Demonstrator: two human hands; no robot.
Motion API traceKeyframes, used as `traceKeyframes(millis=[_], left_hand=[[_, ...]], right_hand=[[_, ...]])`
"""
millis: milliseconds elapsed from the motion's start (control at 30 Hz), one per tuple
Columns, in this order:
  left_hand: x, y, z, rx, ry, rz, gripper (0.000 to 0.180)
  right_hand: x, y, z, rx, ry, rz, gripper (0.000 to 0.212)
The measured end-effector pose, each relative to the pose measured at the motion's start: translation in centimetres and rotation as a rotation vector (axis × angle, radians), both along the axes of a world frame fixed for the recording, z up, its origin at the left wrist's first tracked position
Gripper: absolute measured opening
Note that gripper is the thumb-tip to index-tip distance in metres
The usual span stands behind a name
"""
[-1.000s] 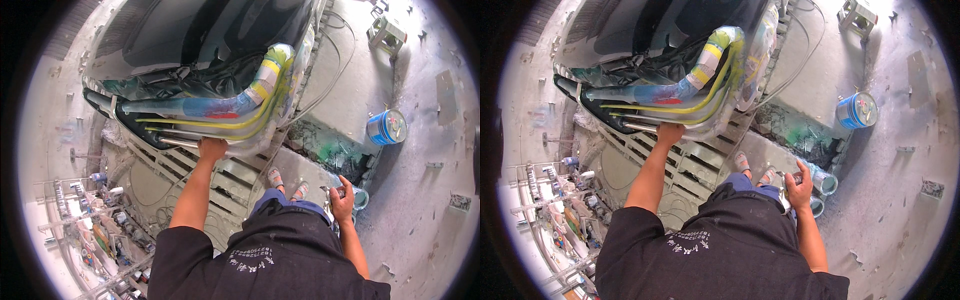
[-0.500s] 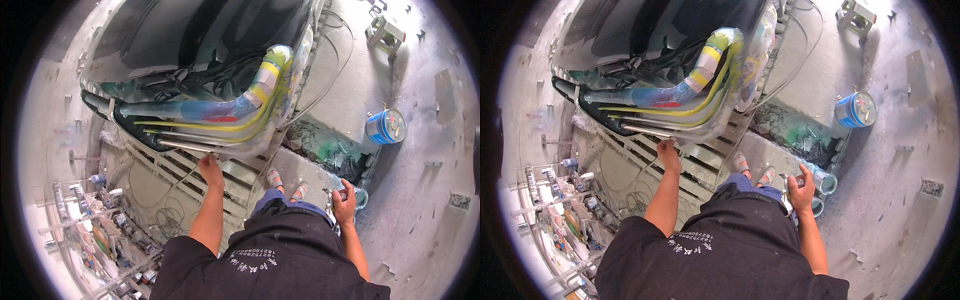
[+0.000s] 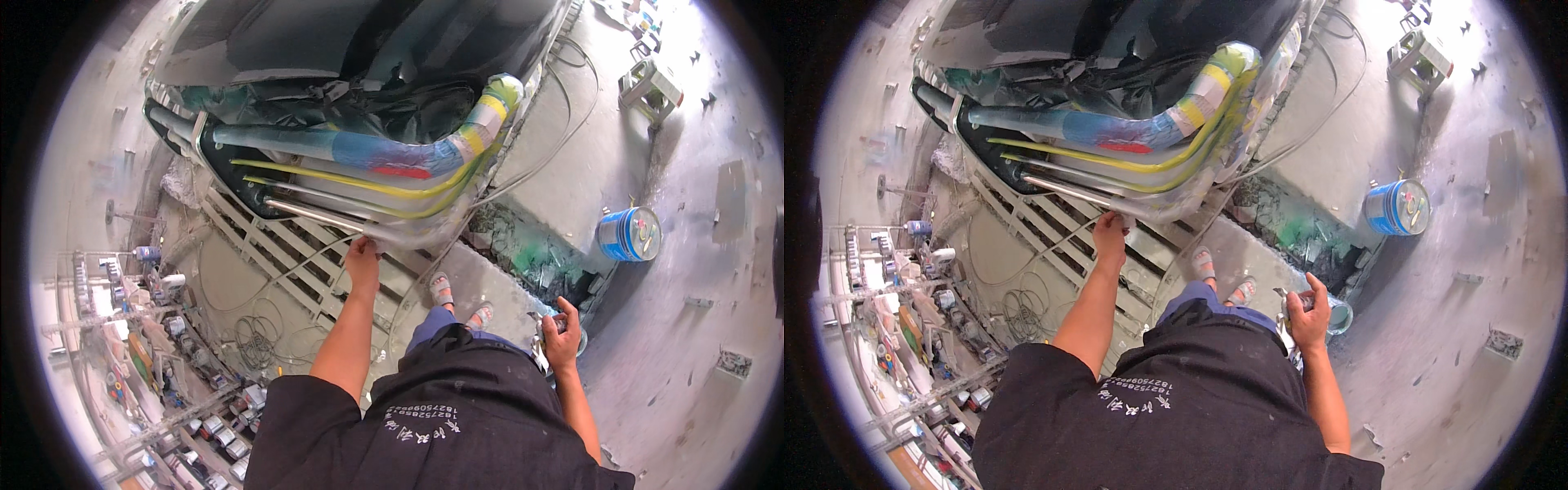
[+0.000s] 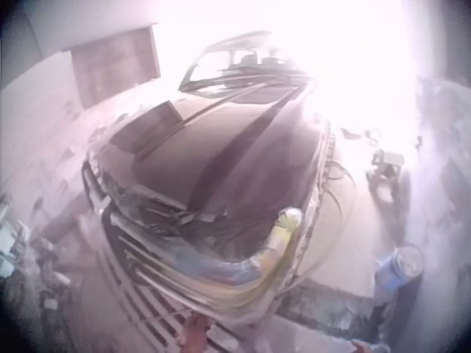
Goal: The person removes masking tape and protective paper from the front bumper and hood of a dark green car in a workshop. They peel off strips of tape and crumple the paper, working around the headlight and grille areas.
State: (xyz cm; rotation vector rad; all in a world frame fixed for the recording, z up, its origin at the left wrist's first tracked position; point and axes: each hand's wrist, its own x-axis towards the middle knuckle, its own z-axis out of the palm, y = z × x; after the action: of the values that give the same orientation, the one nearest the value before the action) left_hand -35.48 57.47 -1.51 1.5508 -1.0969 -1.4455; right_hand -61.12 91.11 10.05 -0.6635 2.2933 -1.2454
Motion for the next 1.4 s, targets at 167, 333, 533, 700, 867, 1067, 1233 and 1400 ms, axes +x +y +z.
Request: traceKeyframes(millis=[167,333,533,700,867,1067,1233,1400], left_hand=[[1.0,-0.1,-4.5,-0.066,-0.185,-0.104,0.017],[-1.4,4.7,-3.6,0.055,-0.049,-0.141,0.018],[-0.7,2.3,-0.8,0.307,0.516,0.35,0.014],[-1.9,0.8,0.8,0.047,0.37,0.38,0.016],[-2.1,1.5,0.0,-0.223,-0.168,0.271,0.019],[-1.0,1.2,0.8,-0.265,0.012,0.134,0.018],[0.8,0.1,-0.4,-0.336,-0.095,0.029,0.015],[1.3,-0.9,0.5,-0.438,-0.327,-0.07,0.013]], right_hand=[[0.3,-0.2,0.3,0.015,0.046,0.066,0.048],[0.2,0.1,0.8,0.037,0.037,0.073,0.047],[0.0,0.8,0.4,0.025,0.058,0.109,0.047],[0.0,0.3,0.5,0.041,0.062,0.16,0.047],[0.1,0.3,0.3,0.031,0.053,0.167,0.048],[0.5,-0.2,0.1,0.033,0.033,0.201,0.048],[1.1,-1.4,0.7,0.044,-0.021,0.252,0.049],[1.2,-1.5,0.6,0.055,-0.003,0.292,0.049]])
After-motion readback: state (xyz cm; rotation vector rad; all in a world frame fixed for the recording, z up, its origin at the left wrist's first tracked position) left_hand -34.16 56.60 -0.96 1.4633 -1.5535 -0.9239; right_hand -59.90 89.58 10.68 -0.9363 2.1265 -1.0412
